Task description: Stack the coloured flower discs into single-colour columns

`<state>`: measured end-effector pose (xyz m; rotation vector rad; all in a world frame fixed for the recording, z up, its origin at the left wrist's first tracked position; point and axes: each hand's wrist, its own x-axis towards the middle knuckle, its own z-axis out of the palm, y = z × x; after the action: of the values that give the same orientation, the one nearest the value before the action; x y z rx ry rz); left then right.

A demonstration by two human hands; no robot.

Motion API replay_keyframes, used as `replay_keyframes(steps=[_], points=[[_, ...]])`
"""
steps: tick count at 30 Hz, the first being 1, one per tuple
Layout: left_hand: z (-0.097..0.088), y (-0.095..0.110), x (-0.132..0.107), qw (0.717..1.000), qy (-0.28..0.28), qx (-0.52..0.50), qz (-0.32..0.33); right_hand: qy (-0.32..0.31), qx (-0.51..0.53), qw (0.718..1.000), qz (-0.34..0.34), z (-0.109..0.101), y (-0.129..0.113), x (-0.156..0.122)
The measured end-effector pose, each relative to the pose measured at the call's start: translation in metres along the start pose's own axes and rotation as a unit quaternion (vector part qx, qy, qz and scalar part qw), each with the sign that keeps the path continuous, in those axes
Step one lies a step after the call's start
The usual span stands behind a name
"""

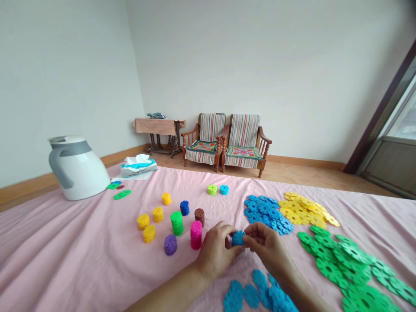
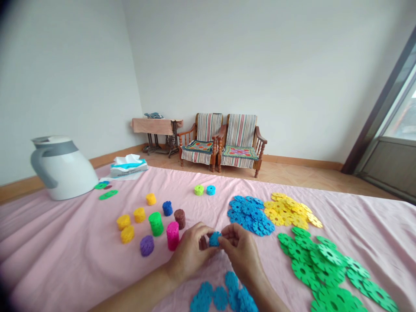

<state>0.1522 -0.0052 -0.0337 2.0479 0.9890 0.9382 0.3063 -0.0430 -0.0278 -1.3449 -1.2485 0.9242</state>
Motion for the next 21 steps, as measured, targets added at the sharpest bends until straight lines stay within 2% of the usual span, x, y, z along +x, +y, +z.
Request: replay_keyframes(steps=[7, 11, 16, 21], points=[[0.001, -0.001, -0.001, 1.0, 0.001, 0.0, -0.005, 0.011, -0.034, 0.999, -0.011, -0.006, 0.001, -0.002], [0.0, 0.0, 0.0, 1.0, 0.007, 0.005, -0.028, 0.017, -0.137, 0.99, -0.032, -0.008, 0.005, -0.007], [-0.005, 0.007, -0.001, 0.993, 0.04, 0.107, -0.031, 0.009, -0.323, 0.943, -0.08, -0.008, 0.002, -0.016], [-0.005, 0.006, -0.004, 0.989, 0.001, 0.147, -0.022, -0.008, -0.424, 0.899, -0.106, -0.005, -0.002, -0.023]])
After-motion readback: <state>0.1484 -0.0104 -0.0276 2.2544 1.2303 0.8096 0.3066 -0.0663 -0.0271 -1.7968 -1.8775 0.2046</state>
